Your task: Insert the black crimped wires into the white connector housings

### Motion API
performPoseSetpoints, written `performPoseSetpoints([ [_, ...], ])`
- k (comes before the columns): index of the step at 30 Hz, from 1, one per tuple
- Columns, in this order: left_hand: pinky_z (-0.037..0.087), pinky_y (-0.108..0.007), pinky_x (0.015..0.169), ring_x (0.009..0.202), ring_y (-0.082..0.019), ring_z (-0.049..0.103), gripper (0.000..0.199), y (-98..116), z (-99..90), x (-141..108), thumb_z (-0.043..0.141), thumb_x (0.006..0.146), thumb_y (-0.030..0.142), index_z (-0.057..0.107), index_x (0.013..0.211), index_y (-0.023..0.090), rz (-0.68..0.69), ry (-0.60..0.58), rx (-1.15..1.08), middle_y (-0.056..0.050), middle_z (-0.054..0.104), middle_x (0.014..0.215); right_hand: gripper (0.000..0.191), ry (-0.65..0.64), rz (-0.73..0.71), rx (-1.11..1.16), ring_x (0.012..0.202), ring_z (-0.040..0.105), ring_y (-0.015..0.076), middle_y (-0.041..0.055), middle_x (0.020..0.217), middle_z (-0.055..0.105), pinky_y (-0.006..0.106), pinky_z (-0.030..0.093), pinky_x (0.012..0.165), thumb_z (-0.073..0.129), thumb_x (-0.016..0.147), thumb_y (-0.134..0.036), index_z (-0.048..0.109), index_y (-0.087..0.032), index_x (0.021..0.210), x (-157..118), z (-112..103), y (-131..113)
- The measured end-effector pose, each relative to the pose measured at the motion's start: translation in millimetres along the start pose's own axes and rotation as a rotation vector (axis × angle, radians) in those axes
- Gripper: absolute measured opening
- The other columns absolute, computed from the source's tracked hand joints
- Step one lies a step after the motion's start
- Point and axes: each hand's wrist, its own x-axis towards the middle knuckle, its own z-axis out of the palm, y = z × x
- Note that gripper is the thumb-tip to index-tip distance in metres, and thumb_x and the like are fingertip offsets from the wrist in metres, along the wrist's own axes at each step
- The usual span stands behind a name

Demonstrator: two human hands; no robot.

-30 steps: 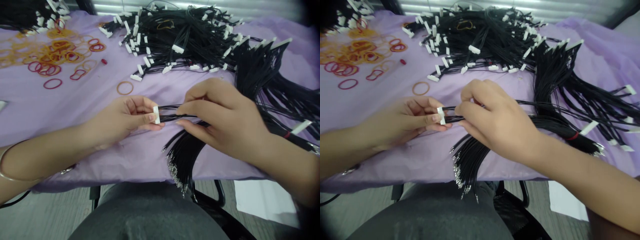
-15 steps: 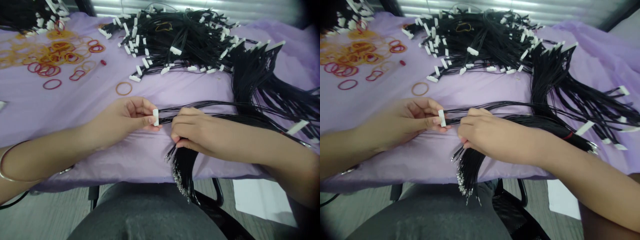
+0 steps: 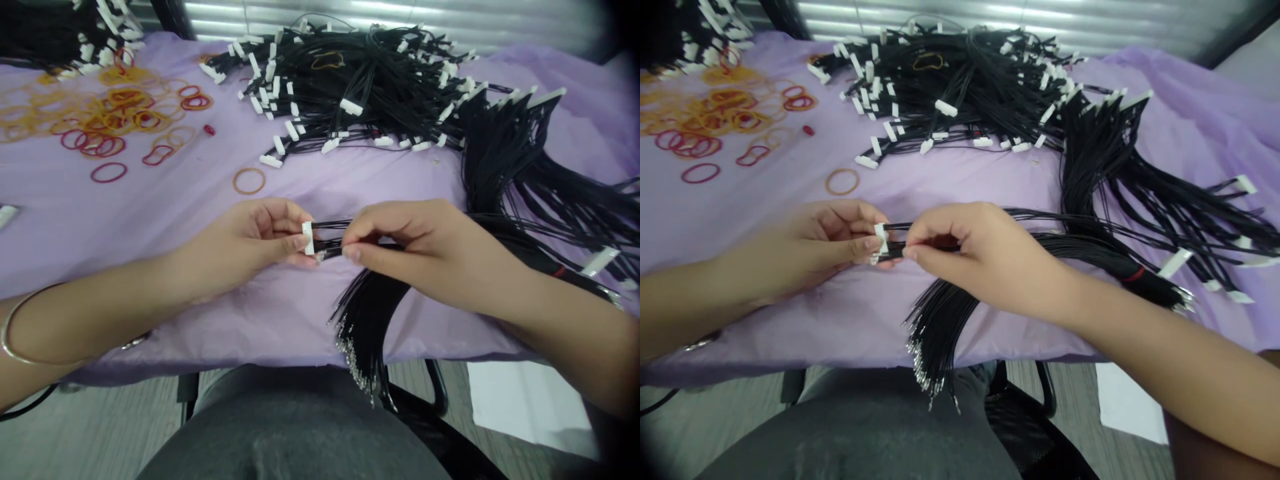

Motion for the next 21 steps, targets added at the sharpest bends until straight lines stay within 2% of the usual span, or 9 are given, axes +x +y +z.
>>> performPoseSetpoints([
  [5, 0.052, -0.013, 0.07, 0.069, -0.006, 0.066, 0.009, 6.8, 5.0, -3.4, 0.064, 0.081, 0.004, 0.061, 0.087, 0.01, -0.038, -0.014, 0.046, 0.0, 0.07, 0.074, 0.008, 0.084, 0.143, 0.011, 0.05, 0.04, 0.0046, -0.0046, 0.057, 0.05, 0.021, 0.028, 0.046, 0.06, 0.077, -0.015, 0.063, -0.014, 0.07, 4.2, -0.1, -0.2],
  [8, 0.051, -0.01, 0.066, 0.067, -0.006, 0.066, 0.007, 8.3, 6.0, -4.7, 0.063, 0.083, 0.005, 0.061, 0.087, 0.011, -0.037, -0.05, 0.044, 0.0, 0.07, 0.072, 0.008, 0.096, 0.182, 0.016, 0.049, 0.04, 0.0048, -0.0043, 0.055, 0.05, 0.021, 0.025, 0.044, 0.06, 0.074, -0.013, 0.062, -0.014, 0.066, 7.0, 1.8, 1.0],
  [13, 0.053, -0.013, 0.065, 0.067, -0.008, 0.066, 0.008, 7.6, 4.5, -4.2, 0.067, 0.08, 0.009, 0.065, 0.084, 0.016, -0.048, -0.066, 0.039, 0.0, 0.071, 0.072, 0.009, 0.093, 0.192, 0.037, 0.047, 0.038, 0.0045, -0.0043, 0.053, 0.048, 0.021, 0.024, 0.042, 0.06, 0.073, -0.013, 0.061, -0.015, 0.064, 7.6, 3.1, 2.0],
  [21, 0.052, -0.011, 0.065, 0.068, -0.007, 0.067, 0.009, 5.2, 2.8, -2.8, 0.065, 0.081, 0.007, 0.065, 0.086, 0.014, -0.047, -0.053, 0.026, 0.0, 0.071, 0.073, 0.009, 0.101, 0.181, 0.025, 0.045, 0.035, 0.0033, -0.0053, 0.052, 0.045, 0.021, 0.021, 0.04, 0.061, 0.071, -0.01, 0.061, -0.014, 0.063, 6.1, 3.3, 0.6],
])
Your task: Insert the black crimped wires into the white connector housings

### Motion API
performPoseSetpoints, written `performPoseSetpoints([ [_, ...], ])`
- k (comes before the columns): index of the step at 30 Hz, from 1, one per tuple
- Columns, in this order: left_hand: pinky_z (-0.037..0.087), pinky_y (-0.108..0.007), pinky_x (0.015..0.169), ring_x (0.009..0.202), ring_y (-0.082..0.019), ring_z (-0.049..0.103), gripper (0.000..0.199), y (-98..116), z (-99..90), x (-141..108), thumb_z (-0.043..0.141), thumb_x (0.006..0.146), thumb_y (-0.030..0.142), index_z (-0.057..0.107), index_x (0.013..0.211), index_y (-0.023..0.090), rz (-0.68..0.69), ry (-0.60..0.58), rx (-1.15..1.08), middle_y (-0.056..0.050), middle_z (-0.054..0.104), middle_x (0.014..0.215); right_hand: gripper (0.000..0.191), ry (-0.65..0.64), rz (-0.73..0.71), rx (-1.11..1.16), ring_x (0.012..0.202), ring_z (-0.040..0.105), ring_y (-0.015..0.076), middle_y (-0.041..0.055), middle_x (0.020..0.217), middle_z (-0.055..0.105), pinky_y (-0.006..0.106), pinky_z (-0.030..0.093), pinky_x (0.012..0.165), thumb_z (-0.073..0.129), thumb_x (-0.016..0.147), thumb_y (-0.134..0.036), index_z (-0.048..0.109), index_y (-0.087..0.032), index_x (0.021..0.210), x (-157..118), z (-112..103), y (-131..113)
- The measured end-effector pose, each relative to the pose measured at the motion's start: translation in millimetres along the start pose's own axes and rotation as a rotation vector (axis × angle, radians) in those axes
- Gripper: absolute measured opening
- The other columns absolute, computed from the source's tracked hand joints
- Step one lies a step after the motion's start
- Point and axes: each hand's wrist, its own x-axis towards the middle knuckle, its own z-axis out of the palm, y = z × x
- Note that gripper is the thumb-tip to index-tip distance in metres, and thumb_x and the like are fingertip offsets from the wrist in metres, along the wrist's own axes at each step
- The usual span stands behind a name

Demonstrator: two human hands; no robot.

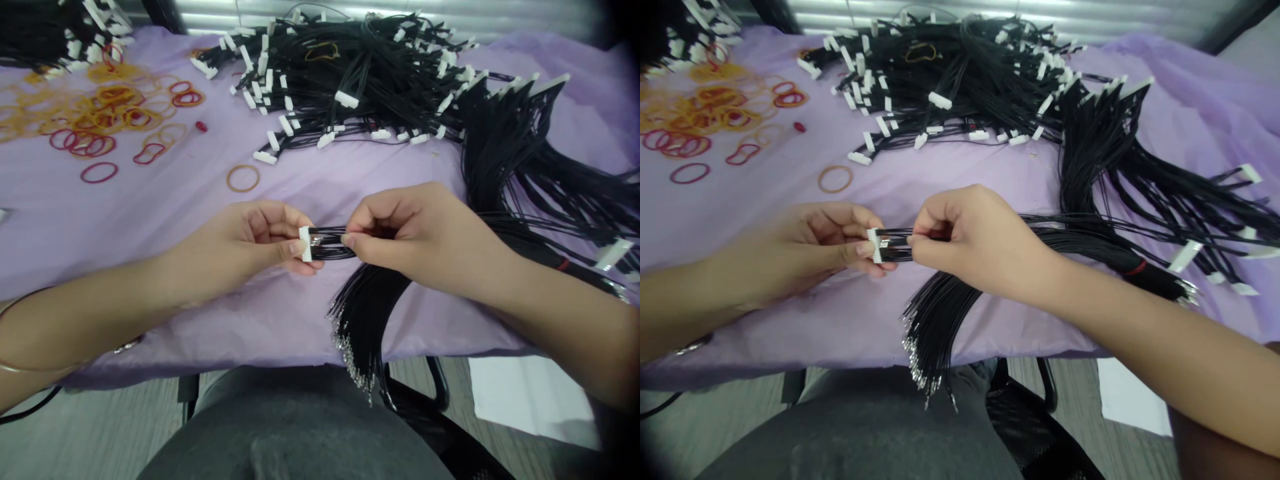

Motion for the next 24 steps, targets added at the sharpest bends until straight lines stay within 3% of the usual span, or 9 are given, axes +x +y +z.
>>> performPoseSetpoints([
  [15, 0.054, -0.012, 0.068, 0.069, -0.008, 0.068, 0.007, -0.5, -1.5, -0.6, 0.068, 0.08, 0.012, 0.066, 0.086, 0.015, 0.02, -0.01, 0.034, 0.001, 0.072, 0.075, 0.012, 0.014, -0.041, -0.041, 0.046, 0.034, 0.0035, -0.0053, 0.052, 0.047, 0.021, 0.028, 0.045, 0.061, 0.074, -0.015, 0.061, -0.015, 0.063, 0.8, 1.0, 0.8],
  [24, 0.054, -0.012, 0.067, 0.068, -0.008, 0.068, 0.007, 0.5, 0.5, -0.8, 0.067, 0.081, 0.009, 0.066, 0.085, 0.015, 0.017, 0.003, 0.042, 0.0, 0.071, 0.073, 0.008, 0.028, 0.012, -0.031, 0.045, 0.037, 0.0045, -0.0042, 0.051, 0.05, 0.022, 0.023, 0.04, 0.062, 0.072, -0.015, 0.063, -0.015, 0.064, -0.4, 2.1, 0.1],
])
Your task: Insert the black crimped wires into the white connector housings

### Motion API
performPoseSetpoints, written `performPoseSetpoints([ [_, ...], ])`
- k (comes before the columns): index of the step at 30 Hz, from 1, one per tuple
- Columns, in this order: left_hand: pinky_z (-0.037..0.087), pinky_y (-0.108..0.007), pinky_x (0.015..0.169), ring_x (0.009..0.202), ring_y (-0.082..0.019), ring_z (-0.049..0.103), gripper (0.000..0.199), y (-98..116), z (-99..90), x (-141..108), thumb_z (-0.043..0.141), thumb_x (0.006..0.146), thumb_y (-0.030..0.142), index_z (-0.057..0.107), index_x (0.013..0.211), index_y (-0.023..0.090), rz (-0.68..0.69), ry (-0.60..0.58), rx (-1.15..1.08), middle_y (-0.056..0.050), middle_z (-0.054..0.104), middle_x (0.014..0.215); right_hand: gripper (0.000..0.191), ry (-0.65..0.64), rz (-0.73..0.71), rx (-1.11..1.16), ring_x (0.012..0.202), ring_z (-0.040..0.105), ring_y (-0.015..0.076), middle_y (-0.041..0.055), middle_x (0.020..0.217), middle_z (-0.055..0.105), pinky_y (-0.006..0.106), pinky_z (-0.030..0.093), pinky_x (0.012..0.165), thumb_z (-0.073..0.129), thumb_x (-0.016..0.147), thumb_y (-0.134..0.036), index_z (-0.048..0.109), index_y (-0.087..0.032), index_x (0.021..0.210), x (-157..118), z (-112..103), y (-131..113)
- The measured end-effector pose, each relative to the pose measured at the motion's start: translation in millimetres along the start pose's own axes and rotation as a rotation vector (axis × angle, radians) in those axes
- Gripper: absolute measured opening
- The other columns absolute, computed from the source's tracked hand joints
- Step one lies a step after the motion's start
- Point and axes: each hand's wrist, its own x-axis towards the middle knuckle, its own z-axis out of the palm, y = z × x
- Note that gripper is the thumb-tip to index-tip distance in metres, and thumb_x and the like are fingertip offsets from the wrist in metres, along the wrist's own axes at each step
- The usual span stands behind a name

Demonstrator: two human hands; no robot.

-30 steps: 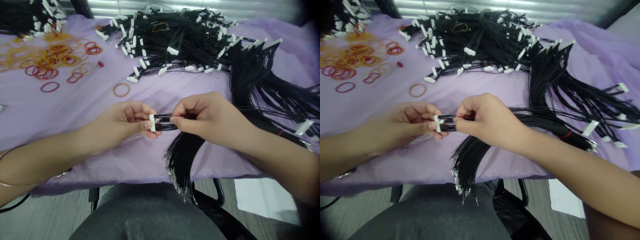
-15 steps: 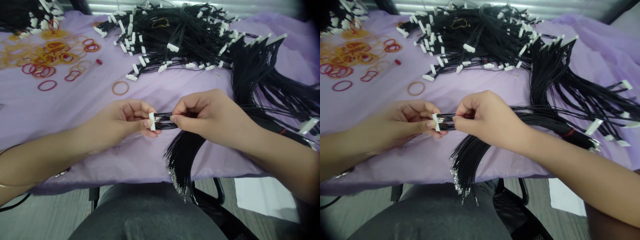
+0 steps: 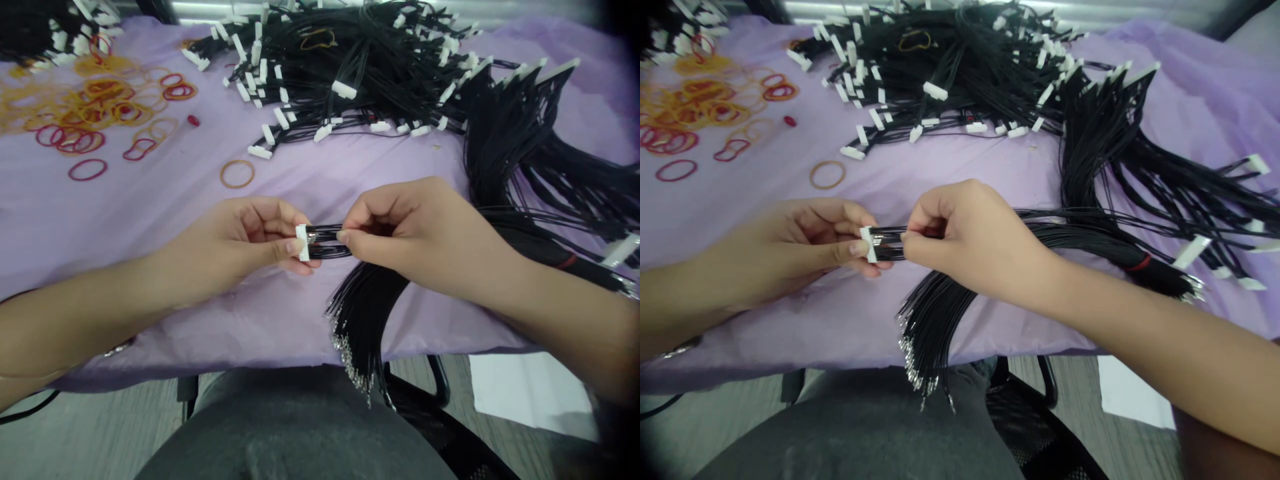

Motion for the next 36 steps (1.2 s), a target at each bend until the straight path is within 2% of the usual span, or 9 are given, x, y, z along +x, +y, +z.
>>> performPoseSetpoints([
  [19, 0.053, -0.013, 0.065, 0.067, -0.008, 0.067, 0.007, 0.6, 1.3, 0.0, 0.067, 0.081, 0.009, 0.065, 0.083, 0.016, -0.003, 0.027, 0.03, 0.001, 0.07, 0.073, 0.008, -0.002, -0.046, 0.018, 0.047, 0.038, 0.0042, -0.0047, 0.054, 0.051, 0.022, 0.026, 0.042, 0.061, 0.074, -0.013, 0.063, -0.015, 0.066, -1.9, 3.4, 0.7],
  [31, 0.053, -0.013, 0.07, 0.072, -0.007, 0.068, 0.006, -2.3, -2.3, 0.4, 0.065, 0.083, 0.009, 0.064, 0.087, 0.014, 0.034, -0.048, 0.011, 0.002, 0.071, 0.076, 0.009, 0.013, 0.001, 0.041, 0.046, 0.04, 0.0036, -0.0049, 0.052, 0.052, 0.018, 0.026, 0.039, 0.061, 0.073, -0.017, 0.064, -0.015, 0.064, -2.5, 5.8, 0.8],
  [36, 0.053, -0.014, 0.071, 0.071, -0.007, 0.068, 0.007, -2.1, -2.1, 0.0, 0.065, 0.082, 0.011, 0.063, 0.089, 0.013, 0.028, -0.031, 0.043, 0.004, 0.071, 0.076, 0.009, 0.008, -0.009, 0.036, 0.046, 0.04, 0.0028, -0.0057, 0.052, 0.051, 0.017, 0.027, 0.04, 0.061, 0.073, -0.016, 0.063, -0.015, 0.064, -2.0, 6.3, 0.7],
])
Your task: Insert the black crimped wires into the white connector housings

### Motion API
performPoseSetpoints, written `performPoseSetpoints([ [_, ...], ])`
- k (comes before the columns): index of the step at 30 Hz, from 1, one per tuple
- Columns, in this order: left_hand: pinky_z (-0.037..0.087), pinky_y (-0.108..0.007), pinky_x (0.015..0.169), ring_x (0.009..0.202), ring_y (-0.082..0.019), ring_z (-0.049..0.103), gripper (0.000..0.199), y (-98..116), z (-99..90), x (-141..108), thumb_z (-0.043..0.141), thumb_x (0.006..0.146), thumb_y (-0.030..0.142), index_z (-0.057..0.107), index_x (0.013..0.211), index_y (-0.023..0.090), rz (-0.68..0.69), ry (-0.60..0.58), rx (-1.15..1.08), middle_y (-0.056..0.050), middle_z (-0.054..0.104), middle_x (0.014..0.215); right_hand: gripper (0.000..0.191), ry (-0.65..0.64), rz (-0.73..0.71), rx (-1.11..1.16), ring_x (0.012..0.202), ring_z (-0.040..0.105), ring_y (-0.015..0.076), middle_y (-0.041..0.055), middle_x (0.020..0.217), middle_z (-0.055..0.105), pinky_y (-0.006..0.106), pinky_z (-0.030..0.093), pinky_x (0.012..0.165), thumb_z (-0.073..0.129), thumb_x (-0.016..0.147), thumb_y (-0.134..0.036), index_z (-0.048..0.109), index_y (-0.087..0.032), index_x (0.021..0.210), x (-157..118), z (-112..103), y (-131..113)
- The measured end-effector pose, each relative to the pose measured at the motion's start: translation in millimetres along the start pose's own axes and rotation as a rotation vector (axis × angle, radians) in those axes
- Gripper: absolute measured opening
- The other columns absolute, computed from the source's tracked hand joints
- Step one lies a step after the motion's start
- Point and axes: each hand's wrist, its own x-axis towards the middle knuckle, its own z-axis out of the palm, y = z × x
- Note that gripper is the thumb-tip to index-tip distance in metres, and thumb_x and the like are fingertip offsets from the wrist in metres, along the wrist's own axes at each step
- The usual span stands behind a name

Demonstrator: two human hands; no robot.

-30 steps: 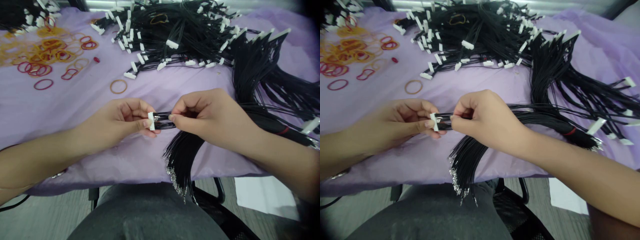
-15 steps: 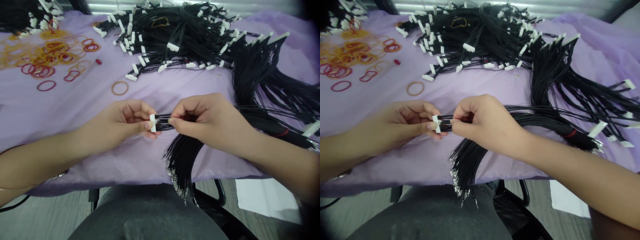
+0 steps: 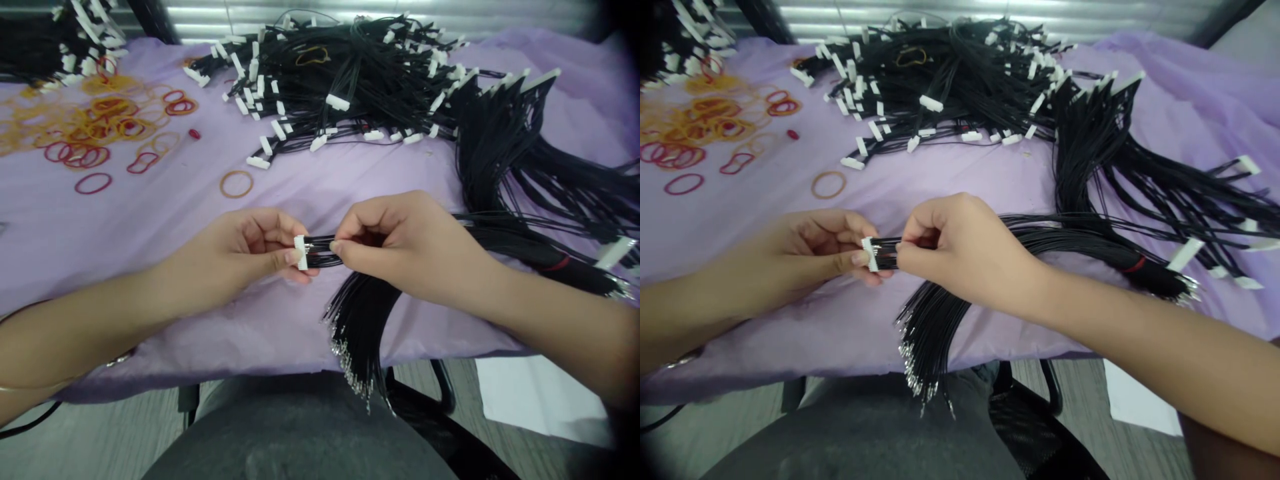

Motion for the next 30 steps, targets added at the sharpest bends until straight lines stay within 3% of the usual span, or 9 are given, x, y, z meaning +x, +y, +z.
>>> performPoseSetpoints([
  [10, 0.051, -0.011, 0.064, 0.067, -0.006, 0.067, 0.007, 3.0, 2.2, 1.2, 0.063, 0.081, 0.006, 0.065, 0.084, 0.012, -0.025, -0.008, -0.039, 0.004, 0.071, 0.072, 0.011, -0.047, -0.075, -0.002, 0.049, 0.041, 0.0026, -0.005, 0.054, 0.052, 0.017, 0.03, 0.044, 0.06, 0.074, -0.012, 0.062, -0.013, 0.064, -0.6, -2.7, 0.9],
  [18, 0.056, -0.015, 0.07, 0.07, -0.007, 0.068, 0.006, -0.6, -0.9, 0.3, 0.064, 0.084, 0.008, 0.065, 0.087, 0.012, 0.016, -0.034, -0.028, 0.001, 0.072, 0.077, 0.011, -0.053, -0.086, 0.023, 0.049, 0.041, 0.0032, -0.0051, 0.054, 0.051, 0.018, 0.03, 0.043, 0.06, 0.074, -0.01, 0.061, -0.013, 0.063, -0.1, -2.9, 0.6],
  [30, 0.056, -0.015, 0.07, 0.07, -0.008, 0.07, 0.004, 0.1, -2.3, -0.2, 0.066, 0.082, 0.01, 0.066, 0.085, 0.012, -0.013, -0.035, 0.021, 0.001, 0.073, 0.08, 0.012, -0.106, -0.159, -0.075, 0.06, 0.052, 0.0045, -0.003, 0.068, 0.064, 0.019, 0.037, 0.056, 0.059, 0.083, -0.016, 0.067, -0.013, 0.075, 2.1, 0.3, 7.5],
])
